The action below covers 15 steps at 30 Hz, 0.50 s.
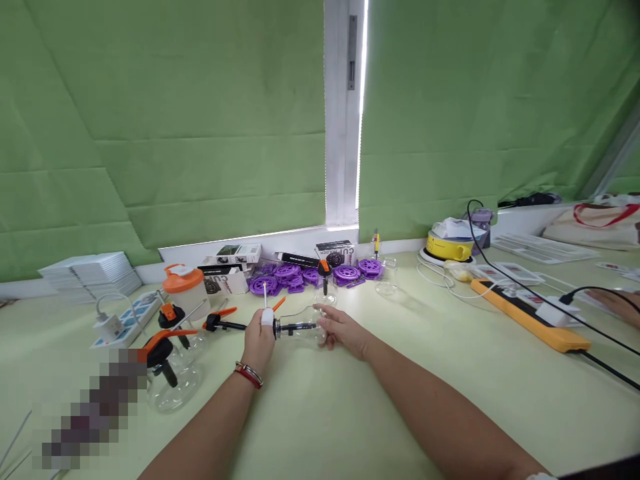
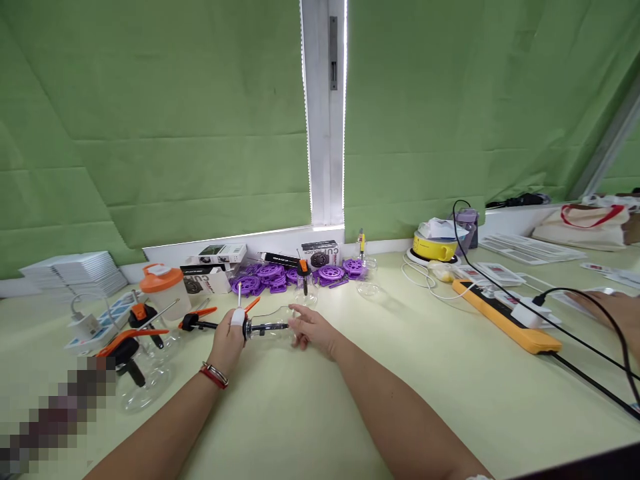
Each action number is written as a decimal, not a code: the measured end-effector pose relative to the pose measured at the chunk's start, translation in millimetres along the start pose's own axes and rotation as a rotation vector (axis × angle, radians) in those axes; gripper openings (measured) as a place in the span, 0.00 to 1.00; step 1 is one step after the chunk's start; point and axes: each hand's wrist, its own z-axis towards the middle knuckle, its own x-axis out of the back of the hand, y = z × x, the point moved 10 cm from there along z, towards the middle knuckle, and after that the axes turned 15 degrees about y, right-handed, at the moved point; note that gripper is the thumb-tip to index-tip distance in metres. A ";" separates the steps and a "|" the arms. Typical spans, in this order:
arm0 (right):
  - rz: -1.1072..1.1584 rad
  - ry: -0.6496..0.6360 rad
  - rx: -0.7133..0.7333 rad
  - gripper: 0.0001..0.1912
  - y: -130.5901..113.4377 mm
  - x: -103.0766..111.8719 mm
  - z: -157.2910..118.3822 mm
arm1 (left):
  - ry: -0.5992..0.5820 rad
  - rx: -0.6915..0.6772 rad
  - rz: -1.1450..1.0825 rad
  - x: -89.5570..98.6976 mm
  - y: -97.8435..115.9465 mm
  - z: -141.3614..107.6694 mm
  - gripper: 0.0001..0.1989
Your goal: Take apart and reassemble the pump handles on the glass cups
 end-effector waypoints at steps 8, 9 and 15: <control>-0.056 0.014 -0.085 0.37 7.8 2.4 0.1 | 0.004 -0.004 -0.063 1.4 4.8 -0.4 0.18; -0.038 0.015 -0.041 0.36 1.3 2.8 -1.5 | 0.023 0.008 -0.062 3.4 2.6 1.3 0.18; 0.007 -0.038 -0.042 0.37 -1.2 -4.5 -6.6 | -0.003 0.017 -0.048 0.4 -0.7 2.3 0.18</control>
